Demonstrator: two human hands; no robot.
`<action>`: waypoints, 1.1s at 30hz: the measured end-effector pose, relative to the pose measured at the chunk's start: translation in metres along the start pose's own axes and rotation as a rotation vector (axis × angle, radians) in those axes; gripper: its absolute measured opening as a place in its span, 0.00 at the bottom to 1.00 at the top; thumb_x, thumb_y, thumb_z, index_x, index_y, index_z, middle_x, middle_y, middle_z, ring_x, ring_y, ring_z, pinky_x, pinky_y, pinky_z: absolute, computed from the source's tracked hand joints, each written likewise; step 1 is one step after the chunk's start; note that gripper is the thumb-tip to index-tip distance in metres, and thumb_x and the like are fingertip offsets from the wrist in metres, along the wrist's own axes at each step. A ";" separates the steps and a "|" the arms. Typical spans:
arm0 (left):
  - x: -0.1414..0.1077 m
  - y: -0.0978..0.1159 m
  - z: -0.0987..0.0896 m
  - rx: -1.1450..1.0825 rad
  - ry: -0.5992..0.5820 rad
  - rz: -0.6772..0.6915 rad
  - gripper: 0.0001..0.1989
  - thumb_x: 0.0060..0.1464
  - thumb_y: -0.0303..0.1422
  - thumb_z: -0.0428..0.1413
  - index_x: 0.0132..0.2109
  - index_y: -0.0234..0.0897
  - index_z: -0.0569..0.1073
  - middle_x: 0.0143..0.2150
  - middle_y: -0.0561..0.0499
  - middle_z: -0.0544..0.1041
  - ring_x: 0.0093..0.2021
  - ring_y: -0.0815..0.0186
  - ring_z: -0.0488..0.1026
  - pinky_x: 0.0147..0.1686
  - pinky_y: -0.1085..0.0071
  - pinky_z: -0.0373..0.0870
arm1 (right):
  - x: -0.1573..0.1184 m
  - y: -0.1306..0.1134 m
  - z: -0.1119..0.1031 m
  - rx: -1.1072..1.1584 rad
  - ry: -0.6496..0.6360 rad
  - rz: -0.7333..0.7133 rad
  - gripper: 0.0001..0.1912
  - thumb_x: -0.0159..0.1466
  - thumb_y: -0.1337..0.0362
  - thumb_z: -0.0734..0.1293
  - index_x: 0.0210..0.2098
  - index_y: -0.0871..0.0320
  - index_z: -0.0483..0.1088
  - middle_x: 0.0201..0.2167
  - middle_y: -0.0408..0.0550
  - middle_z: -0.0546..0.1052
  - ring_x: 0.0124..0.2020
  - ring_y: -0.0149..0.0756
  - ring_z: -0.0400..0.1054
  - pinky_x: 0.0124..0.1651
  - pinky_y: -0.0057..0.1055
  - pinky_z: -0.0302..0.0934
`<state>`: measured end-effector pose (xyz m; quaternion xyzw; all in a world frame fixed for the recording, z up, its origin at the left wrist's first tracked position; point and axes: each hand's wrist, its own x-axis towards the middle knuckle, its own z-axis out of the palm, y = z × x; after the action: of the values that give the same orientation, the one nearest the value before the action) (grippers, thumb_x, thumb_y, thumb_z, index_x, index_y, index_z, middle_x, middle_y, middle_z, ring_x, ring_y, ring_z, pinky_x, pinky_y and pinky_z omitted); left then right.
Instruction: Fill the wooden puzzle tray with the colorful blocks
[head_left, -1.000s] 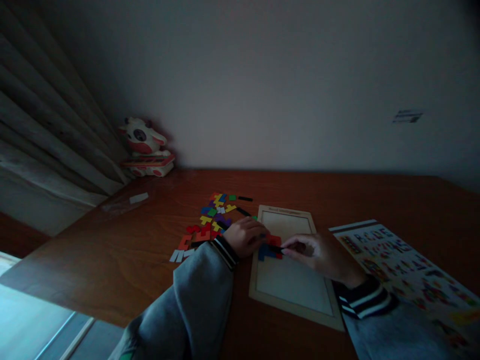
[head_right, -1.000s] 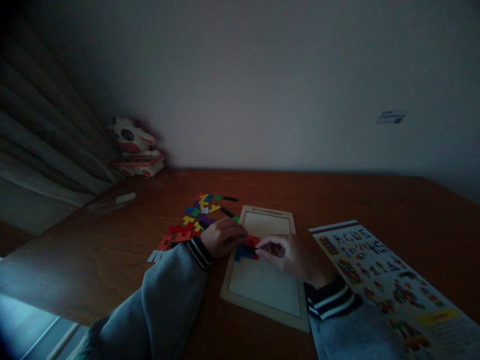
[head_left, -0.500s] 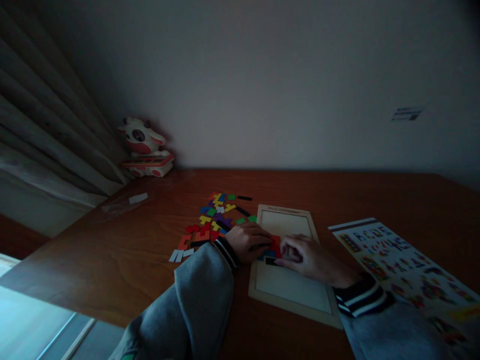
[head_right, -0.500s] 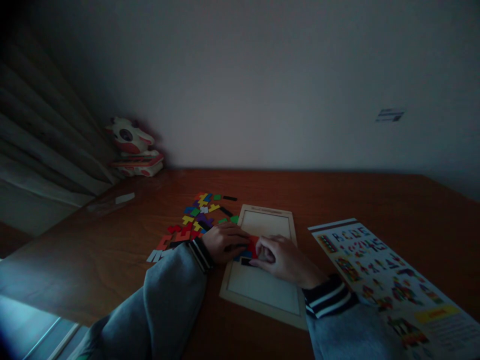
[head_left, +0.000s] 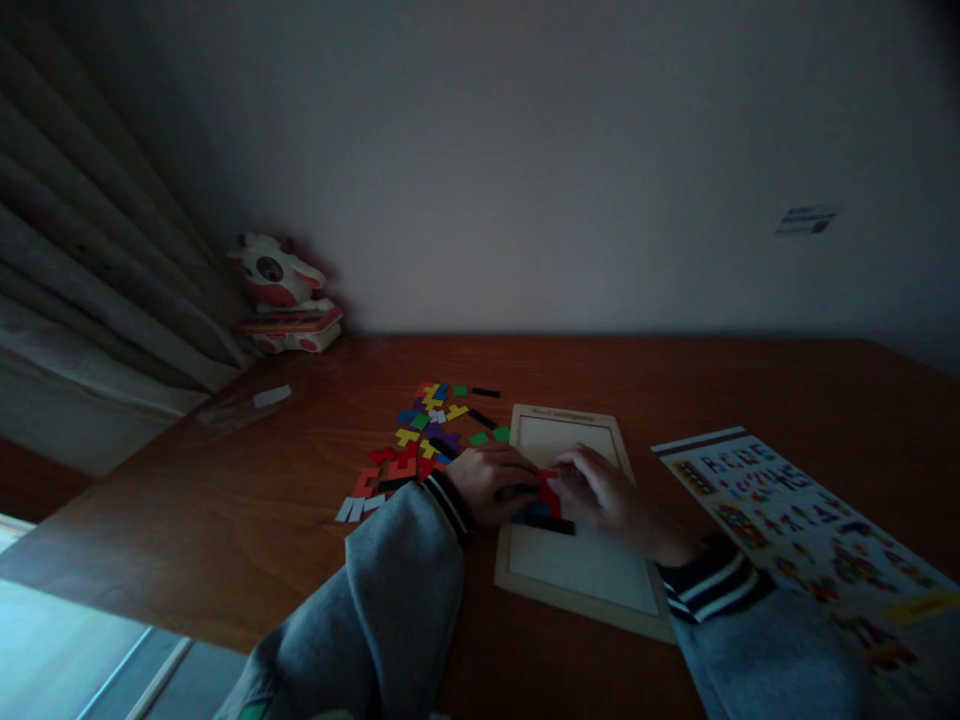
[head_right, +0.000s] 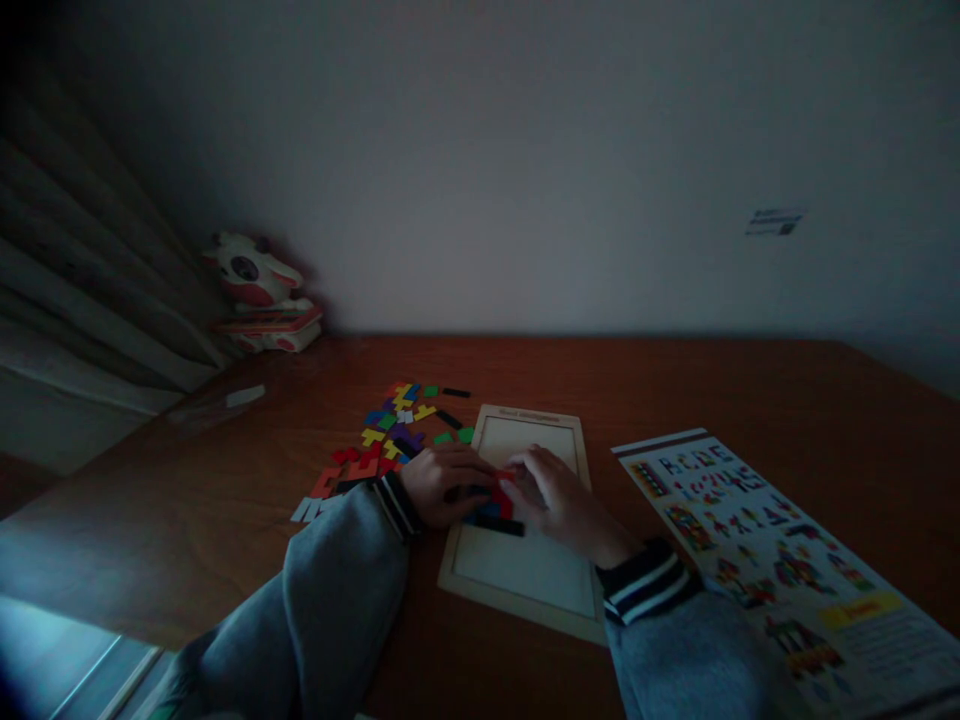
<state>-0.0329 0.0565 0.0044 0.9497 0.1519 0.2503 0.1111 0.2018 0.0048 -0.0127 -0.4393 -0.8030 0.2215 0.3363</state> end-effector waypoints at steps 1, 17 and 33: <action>0.000 0.000 0.000 0.003 -0.003 0.003 0.14 0.61 0.39 0.55 0.46 0.36 0.78 0.47 0.44 0.80 0.45 0.60 0.76 0.48 0.63 0.73 | 0.001 0.003 0.001 0.021 0.024 -0.003 0.09 0.70 0.60 0.60 0.47 0.54 0.65 0.43 0.50 0.73 0.44 0.37 0.70 0.47 0.37 0.66; -0.005 0.019 0.001 -0.009 -0.081 0.068 0.19 0.57 0.47 0.59 0.47 0.38 0.80 0.46 0.43 0.79 0.44 0.60 0.76 0.45 0.64 0.74 | 0.003 0.000 -0.001 -0.008 0.042 -0.010 0.09 0.70 0.64 0.59 0.45 0.55 0.69 0.42 0.51 0.74 0.45 0.39 0.69 0.50 0.41 0.67; -0.016 0.031 -0.004 0.015 -0.080 0.168 0.15 0.61 0.42 0.56 0.46 0.35 0.79 0.51 0.43 0.80 0.55 0.57 0.74 0.53 0.62 0.74 | 0.002 0.003 -0.001 -0.017 0.037 0.009 0.09 0.70 0.63 0.60 0.45 0.56 0.70 0.42 0.51 0.74 0.45 0.38 0.69 0.49 0.38 0.66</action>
<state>-0.0409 0.0228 0.0098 0.9691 0.0692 0.2195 0.0886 0.2033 0.0082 -0.0126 -0.4499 -0.7964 0.2080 0.3463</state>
